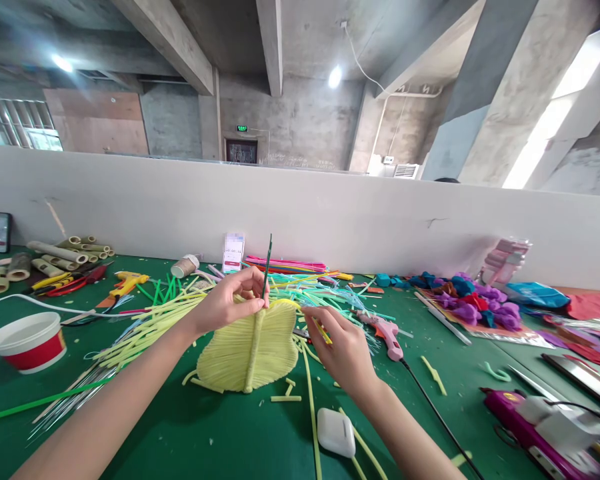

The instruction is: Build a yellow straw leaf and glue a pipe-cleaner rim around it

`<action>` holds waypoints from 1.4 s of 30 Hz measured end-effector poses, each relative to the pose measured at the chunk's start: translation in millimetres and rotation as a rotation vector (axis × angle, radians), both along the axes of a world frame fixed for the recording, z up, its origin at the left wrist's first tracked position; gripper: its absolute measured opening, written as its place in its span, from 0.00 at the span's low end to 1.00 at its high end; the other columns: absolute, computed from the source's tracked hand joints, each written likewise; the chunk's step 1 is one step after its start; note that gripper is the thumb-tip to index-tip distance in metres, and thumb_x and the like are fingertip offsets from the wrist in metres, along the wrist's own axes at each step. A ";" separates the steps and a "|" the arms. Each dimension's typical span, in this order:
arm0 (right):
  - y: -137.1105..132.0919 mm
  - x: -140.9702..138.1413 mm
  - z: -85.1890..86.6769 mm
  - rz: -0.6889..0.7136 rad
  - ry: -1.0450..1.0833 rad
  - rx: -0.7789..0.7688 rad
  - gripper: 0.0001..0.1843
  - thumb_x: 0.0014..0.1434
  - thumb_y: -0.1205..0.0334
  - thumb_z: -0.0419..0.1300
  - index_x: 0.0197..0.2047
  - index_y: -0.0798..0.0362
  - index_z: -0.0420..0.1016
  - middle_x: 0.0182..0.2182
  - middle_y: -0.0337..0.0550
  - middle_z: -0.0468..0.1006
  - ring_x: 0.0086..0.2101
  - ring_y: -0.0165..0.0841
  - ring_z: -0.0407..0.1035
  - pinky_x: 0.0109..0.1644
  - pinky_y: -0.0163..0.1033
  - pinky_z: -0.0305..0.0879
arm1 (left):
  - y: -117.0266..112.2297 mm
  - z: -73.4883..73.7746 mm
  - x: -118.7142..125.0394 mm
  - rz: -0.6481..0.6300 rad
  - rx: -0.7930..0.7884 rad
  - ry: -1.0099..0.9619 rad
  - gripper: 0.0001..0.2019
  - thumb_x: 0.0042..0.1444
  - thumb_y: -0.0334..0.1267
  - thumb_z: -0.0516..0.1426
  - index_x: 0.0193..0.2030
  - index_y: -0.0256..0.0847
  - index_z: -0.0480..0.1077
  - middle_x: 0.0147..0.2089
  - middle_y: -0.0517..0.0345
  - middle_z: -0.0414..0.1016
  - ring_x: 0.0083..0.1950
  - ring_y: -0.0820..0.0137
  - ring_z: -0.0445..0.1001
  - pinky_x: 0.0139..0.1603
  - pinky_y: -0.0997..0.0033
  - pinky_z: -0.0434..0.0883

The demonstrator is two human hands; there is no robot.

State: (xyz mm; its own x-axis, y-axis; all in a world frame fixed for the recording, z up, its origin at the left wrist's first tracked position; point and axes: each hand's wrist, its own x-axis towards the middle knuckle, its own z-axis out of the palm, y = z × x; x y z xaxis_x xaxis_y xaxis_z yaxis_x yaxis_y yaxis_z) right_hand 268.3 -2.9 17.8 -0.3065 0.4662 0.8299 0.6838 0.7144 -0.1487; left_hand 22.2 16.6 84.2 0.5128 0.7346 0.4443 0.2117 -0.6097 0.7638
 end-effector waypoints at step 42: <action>-1.9 -1.2 -0.4 -0.024 -0.010 0.022 0.09 0.67 0.68 0.54 0.48 0.50 0.71 0.38 0.41 0.81 0.34 0.31 0.76 0.37 0.34 0.69 | 7.3 -6.9 -1.6 0.075 -0.010 -0.011 0.06 0.56 0.39 0.59 0.37 0.41 0.67 0.36 0.60 0.75 0.39 0.68 0.76 0.44 0.69 0.70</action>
